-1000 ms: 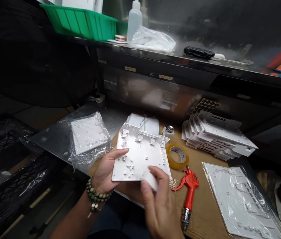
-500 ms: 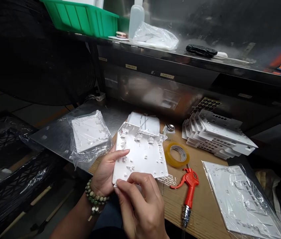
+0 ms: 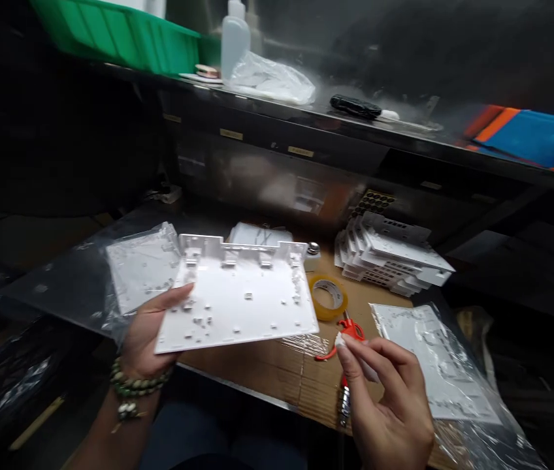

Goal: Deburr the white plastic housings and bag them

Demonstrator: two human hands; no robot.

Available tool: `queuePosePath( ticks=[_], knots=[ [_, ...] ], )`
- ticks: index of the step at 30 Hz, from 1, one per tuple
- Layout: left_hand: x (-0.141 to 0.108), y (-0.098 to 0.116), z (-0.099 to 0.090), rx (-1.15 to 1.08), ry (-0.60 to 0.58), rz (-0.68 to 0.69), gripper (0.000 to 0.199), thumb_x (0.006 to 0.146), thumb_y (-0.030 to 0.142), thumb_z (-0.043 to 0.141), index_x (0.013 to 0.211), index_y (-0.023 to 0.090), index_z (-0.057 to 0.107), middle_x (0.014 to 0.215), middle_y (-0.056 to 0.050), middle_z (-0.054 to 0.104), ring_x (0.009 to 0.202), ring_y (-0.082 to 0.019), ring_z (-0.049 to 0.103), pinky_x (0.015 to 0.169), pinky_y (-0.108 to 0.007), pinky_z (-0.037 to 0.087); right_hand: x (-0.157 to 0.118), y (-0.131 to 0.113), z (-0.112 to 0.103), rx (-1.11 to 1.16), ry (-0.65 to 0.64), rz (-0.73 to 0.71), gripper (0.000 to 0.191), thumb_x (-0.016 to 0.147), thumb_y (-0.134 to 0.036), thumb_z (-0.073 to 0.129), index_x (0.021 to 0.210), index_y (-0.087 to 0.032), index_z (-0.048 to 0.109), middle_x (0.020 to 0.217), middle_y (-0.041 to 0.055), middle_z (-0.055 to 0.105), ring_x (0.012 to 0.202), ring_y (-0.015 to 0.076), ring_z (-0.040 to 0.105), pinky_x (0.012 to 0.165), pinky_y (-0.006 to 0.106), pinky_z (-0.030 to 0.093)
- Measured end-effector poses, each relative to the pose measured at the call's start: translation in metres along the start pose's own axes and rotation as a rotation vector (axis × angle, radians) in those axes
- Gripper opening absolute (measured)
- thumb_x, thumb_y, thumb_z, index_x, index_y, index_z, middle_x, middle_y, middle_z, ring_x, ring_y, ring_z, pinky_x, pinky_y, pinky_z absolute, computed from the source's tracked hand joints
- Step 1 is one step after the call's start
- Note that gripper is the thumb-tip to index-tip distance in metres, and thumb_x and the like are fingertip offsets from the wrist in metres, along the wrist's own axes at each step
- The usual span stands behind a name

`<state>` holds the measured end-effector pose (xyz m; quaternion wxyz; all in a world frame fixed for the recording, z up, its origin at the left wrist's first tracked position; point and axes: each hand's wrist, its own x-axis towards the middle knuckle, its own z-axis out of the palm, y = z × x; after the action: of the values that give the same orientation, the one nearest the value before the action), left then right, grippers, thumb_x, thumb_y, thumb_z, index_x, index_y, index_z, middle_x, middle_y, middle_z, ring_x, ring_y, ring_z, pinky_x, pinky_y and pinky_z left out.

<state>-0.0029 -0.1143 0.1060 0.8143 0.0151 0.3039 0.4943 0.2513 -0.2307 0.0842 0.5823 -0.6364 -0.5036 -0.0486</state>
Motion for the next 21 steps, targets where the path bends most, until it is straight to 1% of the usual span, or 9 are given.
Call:
queuePosePath(
  ticks=[2,5,7,9,11,14,16,18,21],
  knots=[
    [-0.001,0.007,-0.009,-0.01,0.023,-0.027,0.06,0.099,0.011,0.045,0.159,0.009,0.041,0.125,-0.019,0.077,0.118,-0.041,0.071,0.107,-0.061,0.055,-0.001,0.012,-0.006,-0.013,-0.064,-0.067,0.021,0.089,-0.019,0.079,0.107,-0.03,0.079,0.107,0.0034,0.064,0.099,0.0189,0.063,0.083,0.035,0.052],
    [0.0,0.014,-0.026,0.039,-0.025,-0.022,0.062,0.1,0.013,0.045,0.162,0.016,0.038,0.125,-0.011,0.078,0.124,-0.041,0.068,0.105,-0.061,0.055,-0.005,0.019,-0.005,-0.002,-0.192,-0.16,0.027,0.091,-0.012,0.075,0.111,-0.03,0.078,0.109,0.003,0.062,0.1,0.0167,0.065,0.087,0.033,0.056],
    [0.001,0.015,-0.037,0.061,-0.053,-0.018,0.066,0.099,0.013,0.046,0.163,0.02,0.035,0.125,-0.008,0.078,0.125,-0.039,0.067,0.104,-0.059,0.057,-0.006,0.02,-0.002,-0.008,-0.212,-0.18,0.029,0.091,-0.01,0.074,0.112,-0.029,0.077,0.109,0.0034,0.061,0.101,0.0165,0.065,0.089,0.032,0.057],
    [0.001,0.015,-0.043,0.072,-0.033,-0.016,0.07,0.097,0.012,0.046,0.165,0.023,0.032,0.124,-0.007,0.079,0.125,-0.038,0.068,0.102,-0.058,0.058,-0.005,0.02,0.0,-0.017,-0.193,-0.179,0.027,0.092,-0.009,0.073,0.111,-0.028,0.077,0.108,0.0033,0.061,0.1,0.0161,0.065,0.089,0.032,0.057],
    [0.002,0.015,-0.045,0.086,0.001,-0.006,0.071,0.097,0.011,0.044,0.166,0.024,0.029,0.121,-0.005,0.08,0.124,-0.037,0.068,0.101,-0.057,0.059,-0.004,0.02,0.001,-0.018,-0.201,-0.191,0.026,0.092,-0.01,0.073,0.111,-0.027,0.077,0.107,0.0033,0.061,0.099,0.0158,0.066,0.09,0.031,0.058],
    [0.003,0.015,-0.045,0.11,0.034,0.01,0.071,0.097,0.011,0.042,0.166,0.024,0.029,0.116,-0.005,0.082,0.121,-0.037,0.07,0.1,-0.055,0.061,-0.005,0.021,0.0,-0.019,-0.245,-0.203,0.026,0.092,-0.01,0.072,0.111,-0.027,0.078,0.107,0.0035,0.062,0.099,0.016,0.067,0.09,0.03,0.058],
    [0.004,0.015,-0.045,0.124,0.046,0.018,0.071,0.097,0.011,0.041,0.166,0.025,0.029,0.114,-0.004,0.082,0.12,-0.037,0.071,0.1,-0.055,0.061,-0.006,0.022,0.0,-0.017,-0.238,-0.195,0.026,0.092,-0.01,0.072,0.111,-0.028,0.078,0.106,0.0035,0.062,0.099,0.0163,0.067,0.088,0.03,0.059],
    [0.006,0.016,-0.048,0.136,0.043,0.021,0.071,0.097,0.011,0.039,0.166,0.025,0.028,0.113,-0.004,0.082,0.119,-0.036,0.072,0.099,-0.055,0.061,-0.007,0.022,0.001,-0.014,-0.233,-0.2,0.026,0.092,-0.01,0.073,0.11,-0.028,0.078,0.105,0.0033,0.063,0.098,0.0162,0.068,0.087,0.03,0.059],
    [0.008,0.016,-0.051,0.144,0.004,0.011,0.071,0.098,0.012,0.038,0.167,0.027,0.026,0.113,-0.002,0.082,0.119,-0.035,0.071,0.099,-0.054,0.061,-0.006,0.024,0.001,-0.02,-0.253,-0.216,0.026,0.091,-0.011,0.073,0.11,-0.028,0.078,0.104,0.0031,0.063,0.096,0.0158,0.068,0.086,0.03,0.059]
  ],
)
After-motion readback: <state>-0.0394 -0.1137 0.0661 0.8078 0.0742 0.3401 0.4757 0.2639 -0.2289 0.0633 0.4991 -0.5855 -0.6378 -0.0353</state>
